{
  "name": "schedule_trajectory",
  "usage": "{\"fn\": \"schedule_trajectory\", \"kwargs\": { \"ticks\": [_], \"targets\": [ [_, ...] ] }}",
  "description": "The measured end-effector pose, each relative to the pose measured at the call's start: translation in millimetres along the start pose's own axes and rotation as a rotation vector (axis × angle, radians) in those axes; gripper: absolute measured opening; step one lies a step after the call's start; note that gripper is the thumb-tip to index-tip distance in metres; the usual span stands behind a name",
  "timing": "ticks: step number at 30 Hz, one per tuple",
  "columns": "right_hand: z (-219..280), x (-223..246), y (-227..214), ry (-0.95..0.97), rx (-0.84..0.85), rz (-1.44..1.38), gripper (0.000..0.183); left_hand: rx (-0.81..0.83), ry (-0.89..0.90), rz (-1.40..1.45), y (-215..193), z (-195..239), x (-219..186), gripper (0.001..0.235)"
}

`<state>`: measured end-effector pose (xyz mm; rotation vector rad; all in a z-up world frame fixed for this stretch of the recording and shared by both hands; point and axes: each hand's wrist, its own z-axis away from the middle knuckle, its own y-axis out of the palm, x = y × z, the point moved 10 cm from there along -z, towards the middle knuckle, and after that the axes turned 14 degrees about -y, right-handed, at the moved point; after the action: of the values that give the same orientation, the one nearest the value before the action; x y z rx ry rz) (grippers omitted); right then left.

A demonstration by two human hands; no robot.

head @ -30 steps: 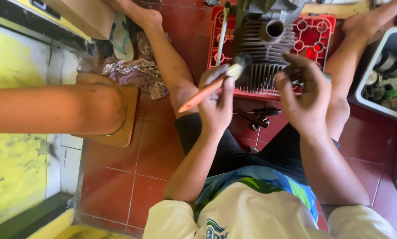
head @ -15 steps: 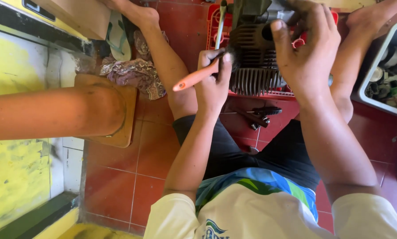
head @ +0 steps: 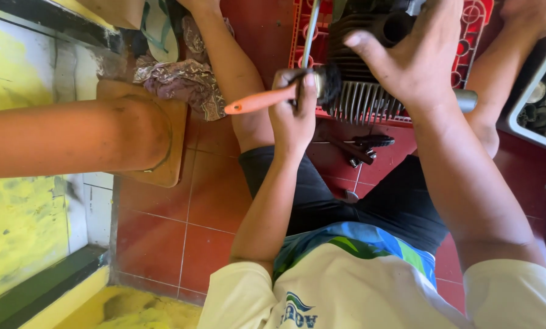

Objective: Cleaning the cooling fins of a motorcycle engine cylinder block using a brush while sitting on the floor.

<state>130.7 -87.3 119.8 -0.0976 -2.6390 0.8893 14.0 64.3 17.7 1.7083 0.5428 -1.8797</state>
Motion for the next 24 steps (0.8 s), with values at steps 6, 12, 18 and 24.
{"fn": "schedule_trajectory", "kwargs": {
  "ticks": [6, 12, 18, 24],
  "targets": [
    [0, -9, 3, 0.058, 0.108, 0.208, 0.105, -0.046, 0.111, 0.041, 1, -13, -15, 0.013],
    [-21, 19, -11, -0.039, 0.280, -0.182, 0.104, -0.075, 0.008, 0.166, -23, 16, 17, 0.021],
    [-7, 18, -14, 0.030, 0.478, -0.112, 0.120, -0.004, -0.016, 0.188, -24, 38, 33, 0.014],
    [-7, 16, -13, 0.108, 0.444, -0.198, 0.103, -0.002, 0.053, 0.089, -10, 22, 22, 0.012]
  ]
}}
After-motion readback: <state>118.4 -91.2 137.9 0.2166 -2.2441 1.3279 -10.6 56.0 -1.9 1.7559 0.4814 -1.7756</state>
